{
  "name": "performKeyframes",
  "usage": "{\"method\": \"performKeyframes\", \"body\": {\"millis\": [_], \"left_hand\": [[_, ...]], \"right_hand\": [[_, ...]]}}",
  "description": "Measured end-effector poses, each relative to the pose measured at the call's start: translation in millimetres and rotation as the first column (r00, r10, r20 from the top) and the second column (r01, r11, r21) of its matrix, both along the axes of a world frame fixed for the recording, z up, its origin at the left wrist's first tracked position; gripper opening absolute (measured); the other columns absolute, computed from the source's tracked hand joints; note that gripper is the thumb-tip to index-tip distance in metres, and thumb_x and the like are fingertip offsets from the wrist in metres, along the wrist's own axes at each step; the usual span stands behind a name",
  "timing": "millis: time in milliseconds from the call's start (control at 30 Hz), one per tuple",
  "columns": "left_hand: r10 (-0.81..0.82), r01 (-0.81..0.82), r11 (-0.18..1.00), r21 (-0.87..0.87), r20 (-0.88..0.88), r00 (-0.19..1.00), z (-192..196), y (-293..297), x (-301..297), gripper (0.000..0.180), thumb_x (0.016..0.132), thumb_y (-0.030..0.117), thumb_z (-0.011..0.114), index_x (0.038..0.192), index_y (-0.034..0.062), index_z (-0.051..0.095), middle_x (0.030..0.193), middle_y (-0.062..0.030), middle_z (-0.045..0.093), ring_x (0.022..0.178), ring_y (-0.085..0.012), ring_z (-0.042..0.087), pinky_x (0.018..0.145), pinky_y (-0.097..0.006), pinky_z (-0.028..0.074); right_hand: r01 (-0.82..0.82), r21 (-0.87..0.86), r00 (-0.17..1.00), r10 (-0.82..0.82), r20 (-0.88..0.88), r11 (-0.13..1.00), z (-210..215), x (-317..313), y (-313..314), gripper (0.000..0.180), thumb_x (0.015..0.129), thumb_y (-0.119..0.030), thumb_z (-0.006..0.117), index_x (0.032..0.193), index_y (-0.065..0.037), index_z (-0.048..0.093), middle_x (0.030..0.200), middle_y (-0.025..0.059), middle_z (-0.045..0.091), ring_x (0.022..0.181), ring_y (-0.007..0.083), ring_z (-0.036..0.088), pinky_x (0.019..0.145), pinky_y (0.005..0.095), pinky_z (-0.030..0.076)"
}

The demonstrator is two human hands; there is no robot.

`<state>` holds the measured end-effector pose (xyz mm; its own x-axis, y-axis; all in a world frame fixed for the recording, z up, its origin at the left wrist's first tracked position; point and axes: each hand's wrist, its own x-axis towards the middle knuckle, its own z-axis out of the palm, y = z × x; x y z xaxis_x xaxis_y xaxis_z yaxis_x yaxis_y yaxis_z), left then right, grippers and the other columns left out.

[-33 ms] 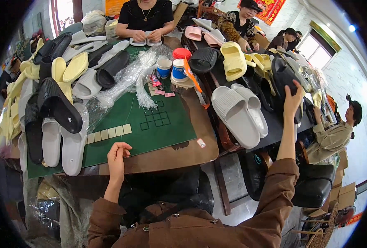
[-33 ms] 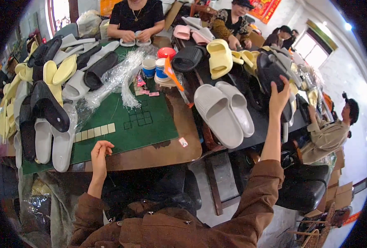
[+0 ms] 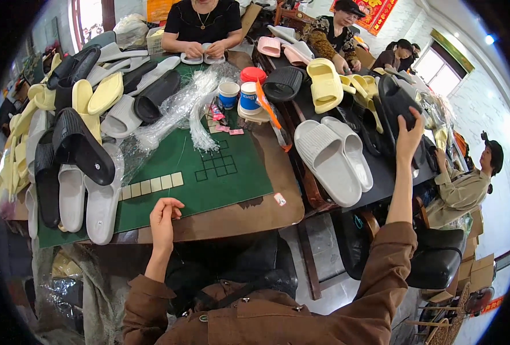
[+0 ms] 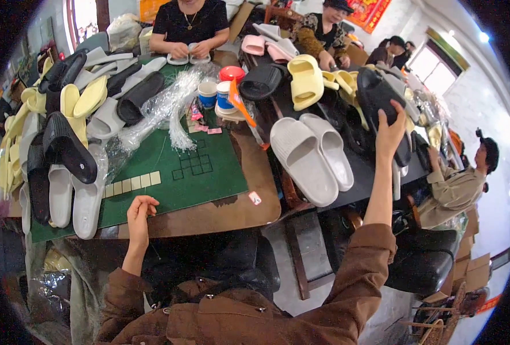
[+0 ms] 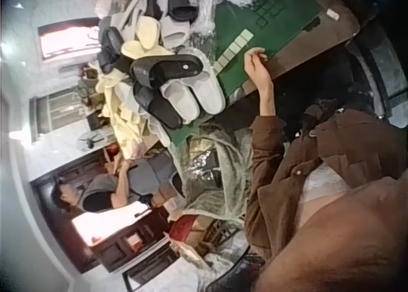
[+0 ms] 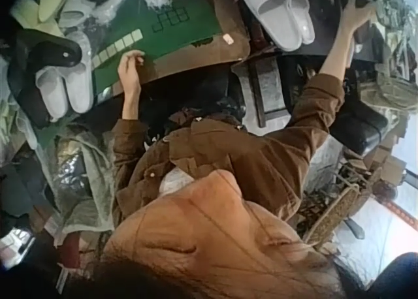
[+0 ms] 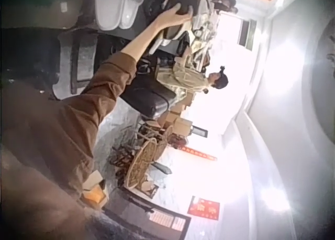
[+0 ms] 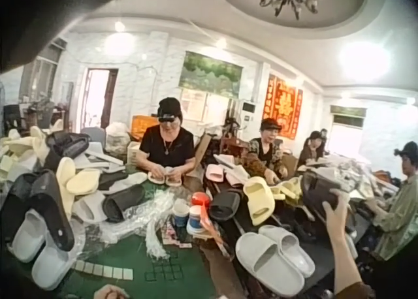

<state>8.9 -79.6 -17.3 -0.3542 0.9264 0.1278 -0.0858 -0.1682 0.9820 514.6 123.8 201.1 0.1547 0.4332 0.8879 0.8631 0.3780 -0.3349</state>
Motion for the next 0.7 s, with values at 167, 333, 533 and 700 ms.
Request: {"method": "performKeyframes", "body": {"millis": [167, 333, 533, 700], "left_hand": [[-0.016, 0.016, 1.000, -0.006, -0.007, 1.000, 4, -1, 4, 0.022, 0.097, 0.005, 0.038, 0.088, 0.0024, 0.058, 0.083, -0.0025, 0.061, 0.069, -0.0074, 0.049, 0.064, -0.023, 0.041], [0.004, -0.004, 1.000, -0.001, -0.032, 0.999, 20, -8, 14, 0.022, 0.097, 0.005, 0.038, 0.089, 0.0019, 0.059, 0.083, -0.0024, 0.061, 0.069, -0.0074, 0.049, 0.064, -0.023, 0.041], [-0.037, 0.047, 0.990, 0.131, -0.079, 0.996, 79, -22, 41, 0.028, 0.099, 0.017, 0.040, 0.101, -0.0006, 0.062, 0.099, -0.0075, 0.065, 0.083, -0.0127, 0.058, 0.078, -0.028, 0.046], [-0.076, 0.074, 0.997, 0.018, 0.274, 0.959, 60, -24, 28, 0.048, 0.100, 0.031, 0.043, 0.133, -0.0035, 0.044, 0.129, -0.0104, 0.051, 0.116, -0.0186, 0.050, 0.098, -0.032, 0.039]], "right_hand": [[-0.023, 0.192, 0.992, -0.001, 0.127, 0.981, 51, -83, -48, 0.034, 0.083, -0.013, 0.069, 0.115, -0.007, 0.060, 0.104, 0.0109, 0.057, 0.100, 0.0245, 0.053, 0.086, 0.0346, 0.043], [-0.267, 0.331, 0.931, 0.153, 0.331, 0.905, 42, -190, -111, 0.034, 0.070, -0.004, 0.077, 0.101, -0.007, 0.066, 0.094, 0.0068, 0.066, 0.073, 0.0229, 0.053, 0.066, 0.0324, 0.044], [-0.489, 0.068, 0.750, 0.380, 0.541, 0.869, -45, -274, -169, 0.041, 0.071, -0.015, 0.060, 0.110, -0.009, 0.066, 0.071, 0.0029, 0.033, 0.060, 0.0183, 0.042, 0.052, 0.0306, 0.037], [-0.618, -0.355, 0.711, 0.692, 0.129, 0.701, -125, -340, -203, 0.051, 0.077, -0.005, 0.064, 0.127, -0.008, 0.053, 0.079, 0.0106, 0.044, 0.066, 0.0298, 0.051, 0.058, 0.0384, 0.045]]}}
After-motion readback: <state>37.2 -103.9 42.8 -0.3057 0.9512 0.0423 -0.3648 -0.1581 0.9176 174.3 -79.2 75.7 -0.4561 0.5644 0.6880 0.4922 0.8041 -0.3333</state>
